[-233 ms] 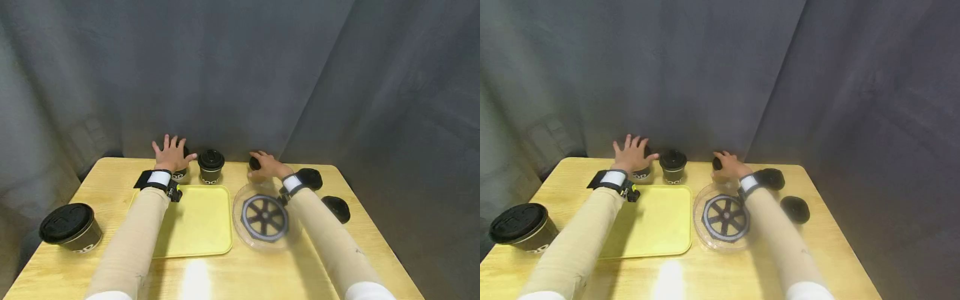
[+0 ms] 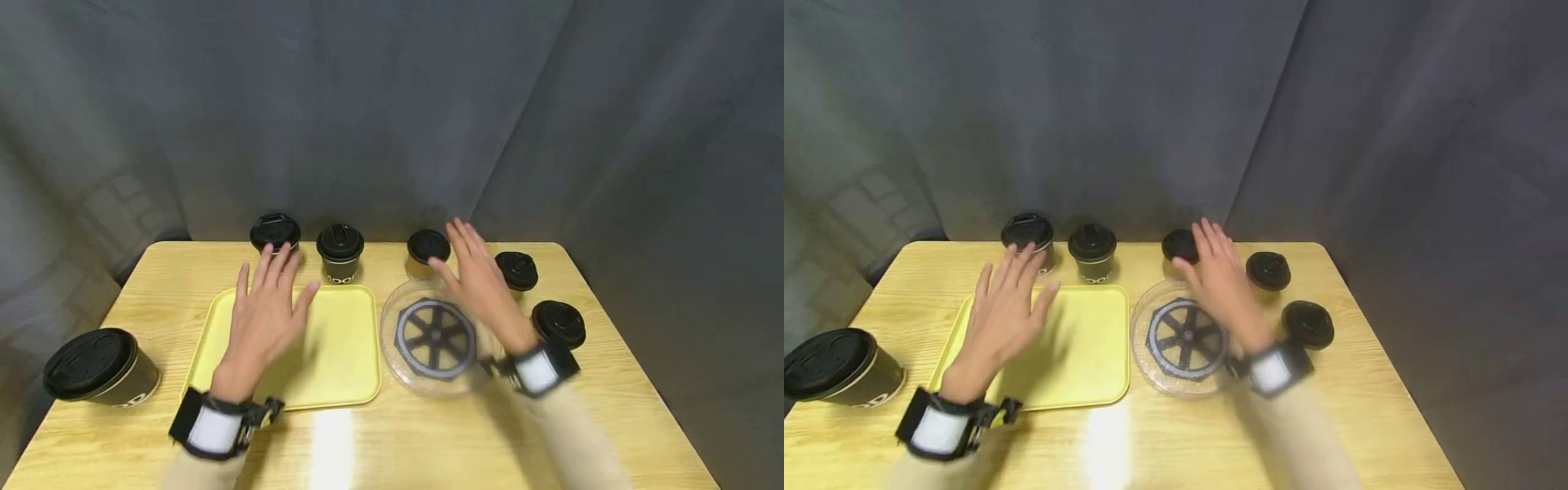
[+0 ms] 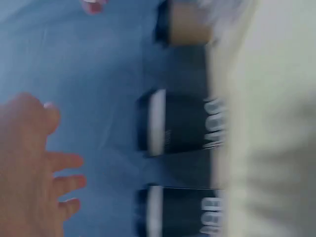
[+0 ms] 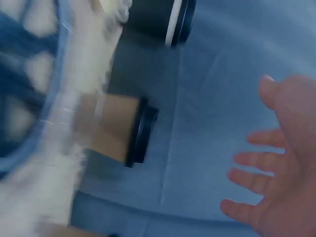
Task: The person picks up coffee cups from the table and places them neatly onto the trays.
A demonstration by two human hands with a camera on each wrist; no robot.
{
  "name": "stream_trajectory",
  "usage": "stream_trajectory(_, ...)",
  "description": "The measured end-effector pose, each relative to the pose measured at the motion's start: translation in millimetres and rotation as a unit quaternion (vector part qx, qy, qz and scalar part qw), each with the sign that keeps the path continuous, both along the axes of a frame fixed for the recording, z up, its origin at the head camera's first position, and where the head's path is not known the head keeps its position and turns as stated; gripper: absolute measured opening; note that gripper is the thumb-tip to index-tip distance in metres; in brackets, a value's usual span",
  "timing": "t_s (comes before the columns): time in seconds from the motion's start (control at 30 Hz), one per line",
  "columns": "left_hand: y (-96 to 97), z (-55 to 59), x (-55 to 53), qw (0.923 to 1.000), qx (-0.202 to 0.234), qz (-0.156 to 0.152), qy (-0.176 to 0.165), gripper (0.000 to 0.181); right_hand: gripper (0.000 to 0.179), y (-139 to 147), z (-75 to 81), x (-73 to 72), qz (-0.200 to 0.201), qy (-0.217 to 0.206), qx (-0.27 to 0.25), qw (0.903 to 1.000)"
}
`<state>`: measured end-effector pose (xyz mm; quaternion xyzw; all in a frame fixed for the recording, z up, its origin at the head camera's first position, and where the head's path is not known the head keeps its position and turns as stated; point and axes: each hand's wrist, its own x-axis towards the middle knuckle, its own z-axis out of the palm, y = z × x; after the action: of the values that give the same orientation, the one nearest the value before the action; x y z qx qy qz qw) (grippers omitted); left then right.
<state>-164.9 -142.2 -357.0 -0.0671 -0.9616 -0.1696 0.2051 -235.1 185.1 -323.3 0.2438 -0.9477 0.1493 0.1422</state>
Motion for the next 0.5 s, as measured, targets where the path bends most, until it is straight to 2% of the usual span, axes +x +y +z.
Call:
stream_trajectory(0.07, 0.8, -17.5, 38.7, 0.9993, -0.012, 0.0, -0.036, 0.064, 0.072, 8.9, -13.2, 45.8, -0.012, 0.038, 0.004, 0.9992)
stream_trajectory(0.1, 0.0, -25.3, 52.3, 0.9983, -0.024, 0.002, -0.053, 0.064, 0.071, 12.9, -22.0, 63.3, -0.017, 0.044, 0.012, 0.9988)
stream_trajectory(0.17, -3.3, -37.4, 71.0, 0.9959, -0.039, 0.009, -0.081, 0.065, 0.072, 19.3, -38.9, 87.0, -0.032, 0.029, 0.026, 0.9987)
stream_trajectory(0.3, -11.7, -50.0, 90.5, 0.9936, -0.038, 0.02, -0.105, 0.066, 0.074, 25.6, -62.8, 109.5, -0.068, -0.004, 0.018, 0.9975)
stream_trajectory(0.5, -18.9, -57.6, 106.2, 0.9926, -0.033, 0.029, -0.114, 0.067, 0.073, 25.7, -74.6, 123.6, -0.073, -0.011, 0.006, 0.9972)
